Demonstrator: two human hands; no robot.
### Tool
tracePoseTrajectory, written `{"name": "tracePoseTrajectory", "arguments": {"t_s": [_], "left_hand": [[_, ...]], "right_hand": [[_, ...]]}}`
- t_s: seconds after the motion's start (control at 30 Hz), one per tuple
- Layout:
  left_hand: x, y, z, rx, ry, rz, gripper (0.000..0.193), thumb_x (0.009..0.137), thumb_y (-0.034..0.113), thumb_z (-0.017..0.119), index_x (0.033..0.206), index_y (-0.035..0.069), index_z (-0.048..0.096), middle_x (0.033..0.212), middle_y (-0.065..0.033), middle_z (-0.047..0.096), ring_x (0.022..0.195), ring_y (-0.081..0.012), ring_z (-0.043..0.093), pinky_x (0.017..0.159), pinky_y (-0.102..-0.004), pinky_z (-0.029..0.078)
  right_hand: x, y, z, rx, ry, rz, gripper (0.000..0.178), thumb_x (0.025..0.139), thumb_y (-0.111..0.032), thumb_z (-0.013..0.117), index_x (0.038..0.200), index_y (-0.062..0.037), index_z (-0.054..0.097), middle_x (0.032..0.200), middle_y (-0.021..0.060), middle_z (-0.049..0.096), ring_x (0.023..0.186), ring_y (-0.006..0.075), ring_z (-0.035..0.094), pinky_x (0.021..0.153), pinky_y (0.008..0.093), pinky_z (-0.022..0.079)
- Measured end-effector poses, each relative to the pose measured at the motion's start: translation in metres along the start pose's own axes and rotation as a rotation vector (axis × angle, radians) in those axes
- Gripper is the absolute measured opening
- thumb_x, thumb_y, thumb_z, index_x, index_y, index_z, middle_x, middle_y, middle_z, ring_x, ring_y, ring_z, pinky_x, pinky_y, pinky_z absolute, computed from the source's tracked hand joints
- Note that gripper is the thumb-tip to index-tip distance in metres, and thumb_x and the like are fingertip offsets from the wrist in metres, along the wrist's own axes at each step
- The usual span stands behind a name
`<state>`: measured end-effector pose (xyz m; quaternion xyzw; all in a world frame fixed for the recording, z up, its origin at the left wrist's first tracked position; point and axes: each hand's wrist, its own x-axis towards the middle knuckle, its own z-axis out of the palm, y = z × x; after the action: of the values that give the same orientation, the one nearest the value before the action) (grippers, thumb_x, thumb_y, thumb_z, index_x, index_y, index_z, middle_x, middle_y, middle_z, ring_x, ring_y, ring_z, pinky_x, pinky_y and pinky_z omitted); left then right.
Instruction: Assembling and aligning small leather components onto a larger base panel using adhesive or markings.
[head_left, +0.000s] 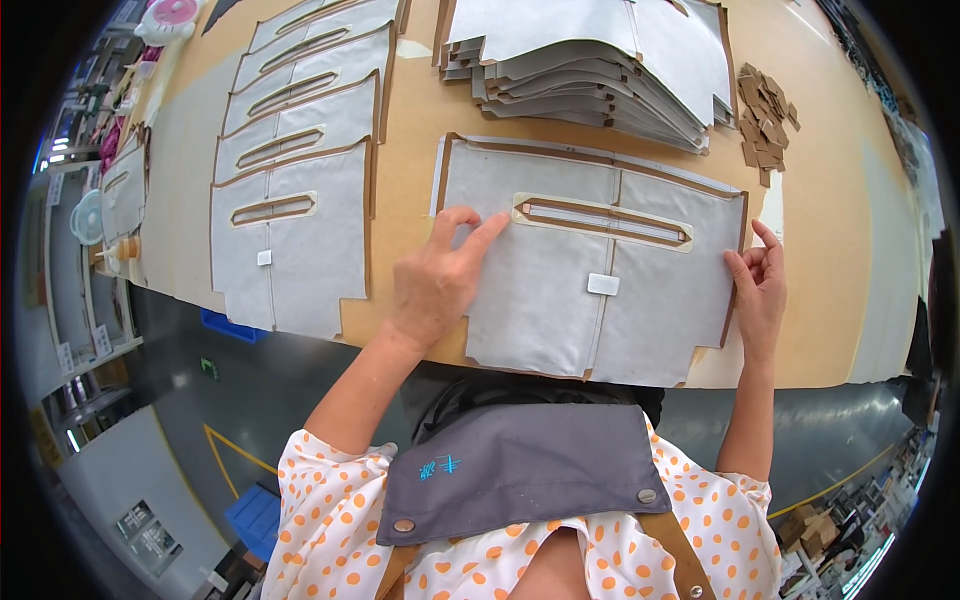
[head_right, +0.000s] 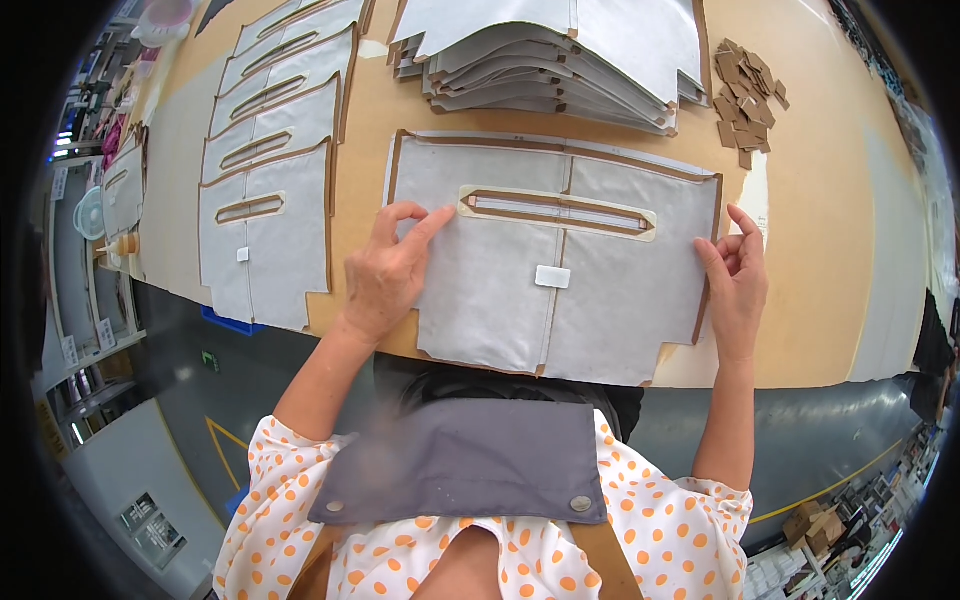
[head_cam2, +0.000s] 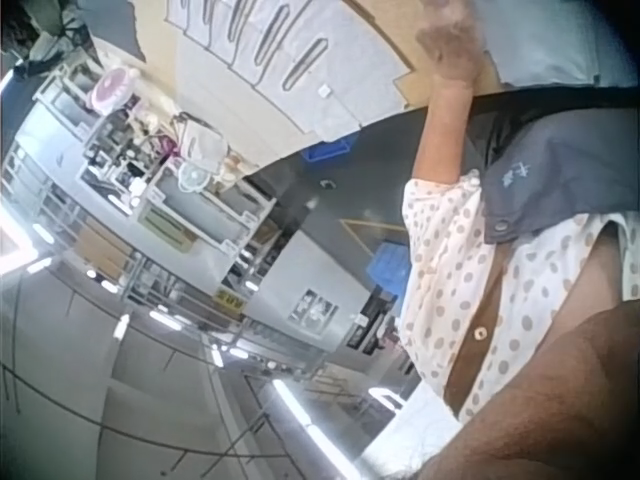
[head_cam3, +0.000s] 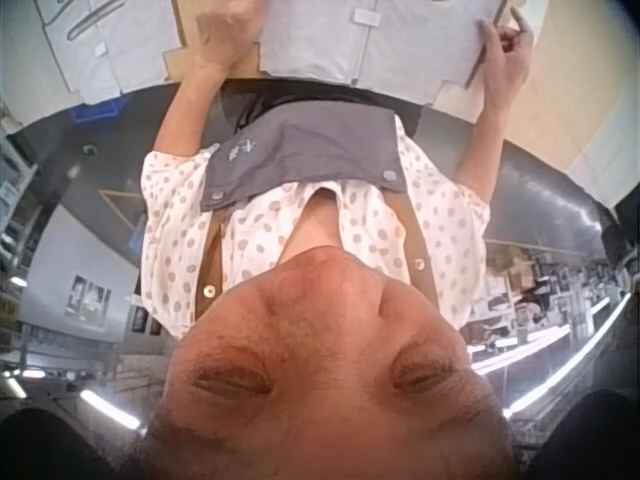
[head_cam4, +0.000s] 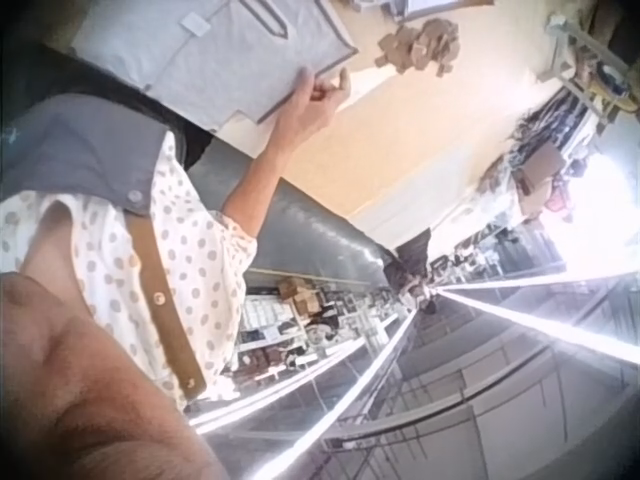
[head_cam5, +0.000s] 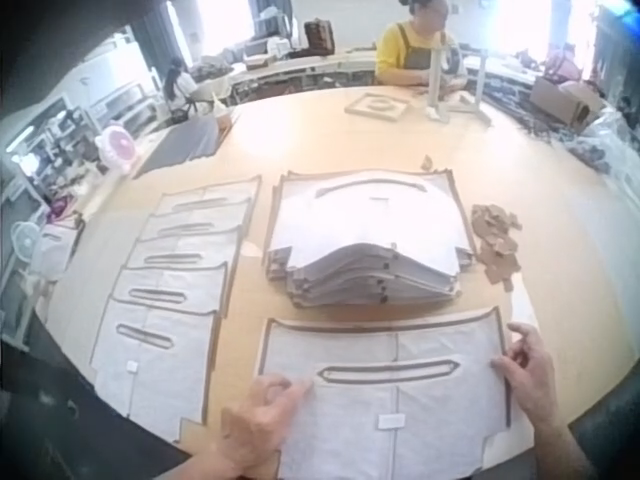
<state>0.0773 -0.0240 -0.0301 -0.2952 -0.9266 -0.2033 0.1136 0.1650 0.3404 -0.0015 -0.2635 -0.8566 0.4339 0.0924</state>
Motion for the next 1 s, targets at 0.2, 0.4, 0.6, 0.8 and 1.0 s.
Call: {"name": "tracePoseTrajectory", "arguments": {"t_s": [0.2, 0.4, 0.6, 0.8, 1.0], "left_hand": [[-0.0003, 0.0012, 0.0019, -0.026, 0.001, -0.013, 0.051, 0.078, -0.006, 0.065, 0.120, 0.021, 0.070, 0.103, 0.0011, 0.058, 0.056, -0.0145, 0.055, 0.047, -0.0306, 0.046], [-0.0004, 0.0027, 0.0022, 0.020, -0.001, -0.045, 0.046, 0.080, -0.005, 0.065, 0.118, 0.021, 0.072, 0.104, 0.0015, 0.060, 0.055, -0.0139, 0.054, 0.048, -0.0298, 0.046], [0.0014, 0.0036, 0.0032, 0.014, -0.012, -0.040, 0.049, 0.079, -0.006, 0.065, 0.119, 0.021, 0.072, 0.103, 0.0008, 0.059, 0.054, -0.0131, 0.049, 0.048, -0.0298, 0.043], [0.0017, 0.0077, 0.0007, -0.002, 0.003, -0.041, 0.051, 0.079, -0.008, 0.065, 0.120, 0.020, 0.072, 0.103, 0.0001, 0.058, 0.055, -0.0135, 0.050, 0.049, -0.0307, 0.044], [0.0006, 0.0051, 0.0032, 0.018, 0.005, -0.029, 0.052, 0.078, -0.004, 0.065, 0.122, 0.025, 0.070, 0.107, 0.0030, 0.059, 0.056, -0.0141, 0.050, 0.047, -0.0308, 0.045]], "right_hand": [[0.0008, 0.0041, -0.0022, -0.039, 0.018, -0.027, 0.050, 0.089, -0.008, 0.073, 0.136, -0.0043, 0.056, 0.075, -0.0065, 0.046, 0.067, 0.0036, 0.041, 0.063, 0.0184, 0.039], [0.0009, 0.0046, -0.0032, -0.008, 0.045, -0.022, 0.050, 0.088, -0.007, 0.073, 0.135, -0.0038, 0.056, 0.076, -0.0054, 0.050, 0.068, 0.0045, 0.043, 0.062, 0.0199, 0.040], [0.0006, 0.0078, 0.0003, 0.022, 0.025, -0.033, 0.049, 0.087, -0.009, 0.075, 0.132, -0.0028, 0.057, 0.073, -0.0045, 0.051, 0.065, 0.0049, 0.044, 0.060, 0.0214, 0.041], [-0.0010, 0.0015, 0.0015, 0.022, 0.051, -0.026, 0.049, 0.086, -0.011, 0.076, 0.131, -0.0023, 0.058, 0.071, -0.0037, 0.052, 0.063, 0.0060, 0.045, 0.059, 0.0226, 0.041], [0.0017, 0.0052, 0.0023, -0.011, 0.072, -0.039, 0.049, 0.085, -0.012, 0.077, 0.130, -0.0026, 0.059, 0.071, -0.0031, 0.053, 0.062, 0.0071, 0.045, 0.059, 0.0234, 0.042]]}}
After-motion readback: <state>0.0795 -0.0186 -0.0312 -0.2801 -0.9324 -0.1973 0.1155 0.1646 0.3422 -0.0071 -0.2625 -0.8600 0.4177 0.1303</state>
